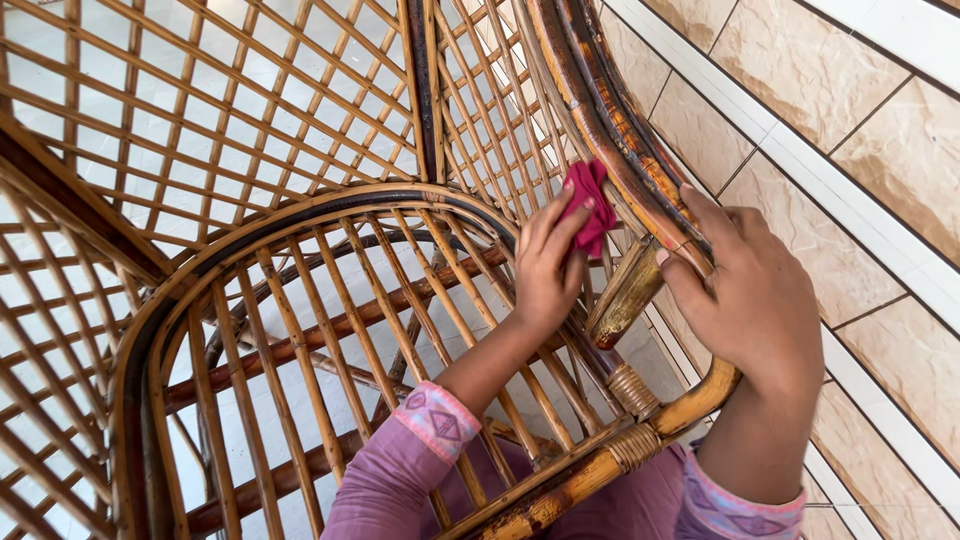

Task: The person wipes the seat and backrest of a rattan chair using a pink cloth. They systematically clean the woven slats and frame, moving from the seat to the backrest and armrests.

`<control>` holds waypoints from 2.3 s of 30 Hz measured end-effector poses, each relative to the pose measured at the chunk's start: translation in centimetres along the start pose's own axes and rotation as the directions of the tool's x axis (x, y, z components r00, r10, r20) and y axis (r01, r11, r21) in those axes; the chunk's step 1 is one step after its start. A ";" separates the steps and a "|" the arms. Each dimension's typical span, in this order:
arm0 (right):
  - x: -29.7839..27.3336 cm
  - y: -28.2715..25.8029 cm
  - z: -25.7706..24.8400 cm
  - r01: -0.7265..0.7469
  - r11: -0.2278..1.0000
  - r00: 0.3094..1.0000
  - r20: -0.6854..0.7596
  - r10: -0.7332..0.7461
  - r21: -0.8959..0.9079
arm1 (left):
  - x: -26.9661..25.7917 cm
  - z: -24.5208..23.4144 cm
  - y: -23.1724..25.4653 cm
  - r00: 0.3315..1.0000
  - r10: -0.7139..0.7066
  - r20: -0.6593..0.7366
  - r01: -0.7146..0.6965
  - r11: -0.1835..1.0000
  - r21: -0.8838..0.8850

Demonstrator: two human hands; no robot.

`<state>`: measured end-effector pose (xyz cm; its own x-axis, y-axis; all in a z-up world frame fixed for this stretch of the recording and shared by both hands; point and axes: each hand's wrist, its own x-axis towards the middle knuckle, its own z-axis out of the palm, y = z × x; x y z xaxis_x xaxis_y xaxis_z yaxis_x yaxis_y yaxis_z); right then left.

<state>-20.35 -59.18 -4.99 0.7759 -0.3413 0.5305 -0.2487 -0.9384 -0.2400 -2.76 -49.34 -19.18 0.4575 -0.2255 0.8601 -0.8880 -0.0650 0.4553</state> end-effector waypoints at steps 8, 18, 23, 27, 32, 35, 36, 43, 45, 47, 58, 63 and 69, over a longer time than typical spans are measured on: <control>-0.3 -0.3 0.0 -0.032 0.997 0.999 -0.027 0.033 0.064 | -2.8 -1.6 0.2 0.971 0.164 0.174 -0.186 0.975 0.122; -0.4 -0.5 0.0 -0.008 0.999 0.999 -0.051 0.010 0.051 | -3.7 -2.1 -0.8 0.964 0.236 0.120 -0.231 0.972 -0.052; -0.4 -0.4 0.0 0.000 1.000 0.999 -0.048 0.001 0.016 | -4.4 -1.7 -1.3 0.962 0.241 0.126 -0.230 0.969 -0.092; -0.5 -0.3 0.1 0.024 1.000 0.998 -0.066 -0.025 -0.004 | -4.9 -1.3 -1.9 0.951 0.248 0.184 -0.245 0.969 -0.039; -0.6 -0.5 -0.1 0.003 1.000 0.999 -0.054 -0.003 0.011 | -2.6 -0.5 -3.1 0.917 0.313 0.246 -0.347 0.931 0.109; -0.4 -0.6 0.0 0.028 1.000 0.996 -0.086 -0.028 0.009 | 0.2 -0.4 -3.8 0.971 0.115 0.209 -0.174 0.942 0.288; -0.5 -0.6 0.0 0.023 1.000 0.996 -0.082 -0.021 0.019 | 0.5 -0.3 -3.9 0.974 0.114 0.197 -0.163 0.953 0.255; -0.5 -0.6 0.1 0.023 1.000 0.995 -0.097 -0.021 0.013 | -3.9 -0.1 -2.3 0.960 0.159 0.229 -0.189 0.975 0.119; -0.6 -0.6 0.2 0.035 0.999 0.994 -0.101 -0.033 0.013 | -5.9 -0.8 -1.7 0.948 0.166 0.273 -0.194 0.978 0.080; -0.6 -0.6 0.2 0.052 0.999 0.992 -0.120 -0.051 0.007 | -7.0 -1.7 -1.8 0.927 0.167 0.336 -0.191 0.981 0.039; -0.7 -0.3 0.3 0.039 0.999 0.994 -0.106 -0.037 0.017 | -1.0 -0.5 -2.8 0.963 0.146 0.227 -0.194 0.958 0.209; -0.7 -0.2 0.2 0.043 0.999 0.993 -0.113 -0.044 -0.007 | 0.7 -0.1 -2.1 0.979 0.075 0.188 -0.129 0.946 0.297; -0.8 -0.3 0.3 0.043 0.999 0.992 -0.116 -0.043 -0.003 | -5.3 -2.9 -0.6 0.918 0.123 0.377 -0.199 0.965 0.170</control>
<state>-20.71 -58.62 -5.60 0.7135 -0.3050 0.6308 -0.2171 -0.9522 -0.2150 -4.50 -45.30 -23.33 0.2931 -0.5814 0.7590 -0.9561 -0.1832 0.2289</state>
